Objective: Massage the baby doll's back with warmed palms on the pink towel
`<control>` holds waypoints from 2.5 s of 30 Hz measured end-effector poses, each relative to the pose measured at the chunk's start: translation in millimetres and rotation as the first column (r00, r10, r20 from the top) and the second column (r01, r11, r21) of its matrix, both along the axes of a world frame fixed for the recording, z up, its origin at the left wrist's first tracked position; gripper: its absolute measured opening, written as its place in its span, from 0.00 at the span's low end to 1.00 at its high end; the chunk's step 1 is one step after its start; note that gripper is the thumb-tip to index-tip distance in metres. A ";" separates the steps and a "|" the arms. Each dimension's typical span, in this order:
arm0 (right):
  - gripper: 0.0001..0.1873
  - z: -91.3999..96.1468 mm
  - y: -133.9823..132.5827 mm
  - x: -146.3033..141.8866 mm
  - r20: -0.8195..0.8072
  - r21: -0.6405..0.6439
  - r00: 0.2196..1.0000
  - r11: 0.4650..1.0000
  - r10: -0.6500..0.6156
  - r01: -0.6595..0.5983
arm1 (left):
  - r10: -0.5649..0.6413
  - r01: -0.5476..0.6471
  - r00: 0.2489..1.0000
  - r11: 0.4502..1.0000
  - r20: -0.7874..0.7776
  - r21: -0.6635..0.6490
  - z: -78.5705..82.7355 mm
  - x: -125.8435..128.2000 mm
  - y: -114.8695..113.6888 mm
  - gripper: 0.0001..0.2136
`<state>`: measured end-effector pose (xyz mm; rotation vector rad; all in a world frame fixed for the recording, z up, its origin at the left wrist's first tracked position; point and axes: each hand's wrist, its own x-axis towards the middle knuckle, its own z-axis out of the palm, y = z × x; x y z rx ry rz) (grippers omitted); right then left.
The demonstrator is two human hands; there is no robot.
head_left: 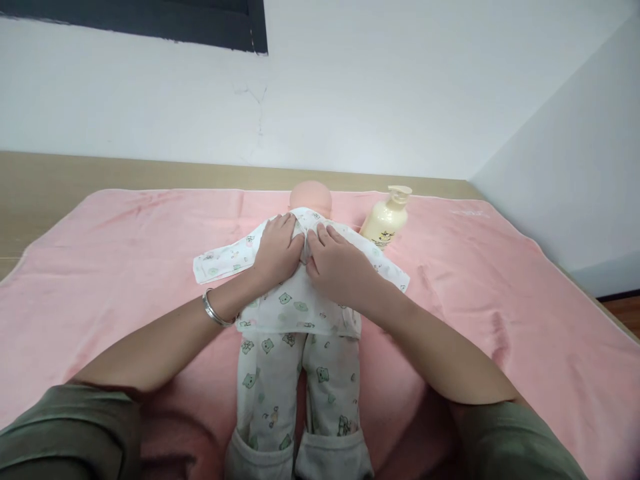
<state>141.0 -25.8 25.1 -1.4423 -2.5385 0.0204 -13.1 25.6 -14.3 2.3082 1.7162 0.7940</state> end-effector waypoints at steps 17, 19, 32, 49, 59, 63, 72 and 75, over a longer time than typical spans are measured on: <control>0.27 -21.9 28.4 -2.8 -0.224 0.035 0.972 0.996 -0.068 0.077 | 0.062 -0.082 0.934 0.996 0.351 0.041 -17.1 2.5 -6.7 0.23; 0.27 -18.9 29.6 -0.7 -0.257 0.035 0.964 0.997 -0.060 0.071 | 0.048 -0.071 0.934 0.996 0.354 0.052 -17.0 2.3 -6.9 0.23; 0.25 -34.7 38.0 -2.9 -0.334 0.086 0.941 0.992 -0.062 0.095 | 0.033 -0.068 0.932 0.994 0.361 0.084 -22.4 1.6 -3.8 0.24; 0.26 -15.3 31.9 11.2 -0.612 0.309 0.777 0.949 0.144 0.068 | 0.017 -0.062 0.914 0.993 0.406 0.098 -23.4 3.0 -2.0 0.24; 0.26 -49.0 45.7 -0.8 -0.372 0.128 0.927 0.992 0.043 0.005 | 0.016 -0.065 0.911 0.992 0.412 0.106 -26.6 2.1 0.1 0.26; 0.26 -48.0 43.6 -0.5 -0.393 0.100 0.919 0.995 0.021 0.020 | 0.014 -0.062 0.913 0.992 0.408 0.106 -26.0 2.4 0.5 0.25; 0.26 -31.2 44.8 4.5 -0.356 -0.029 0.934 0.999 0.019 -0.032 | 0.011 -0.068 0.919 0.989 0.394 0.131 -25.1 3.4 -0.5 0.24; 0.26 -22.8 41.4 5.3 -0.315 -0.059 0.949 0.998 0.014 -0.034 | 0.008 -0.066 0.919 0.988 0.393 0.136 -26.7 3.0 0.1 0.24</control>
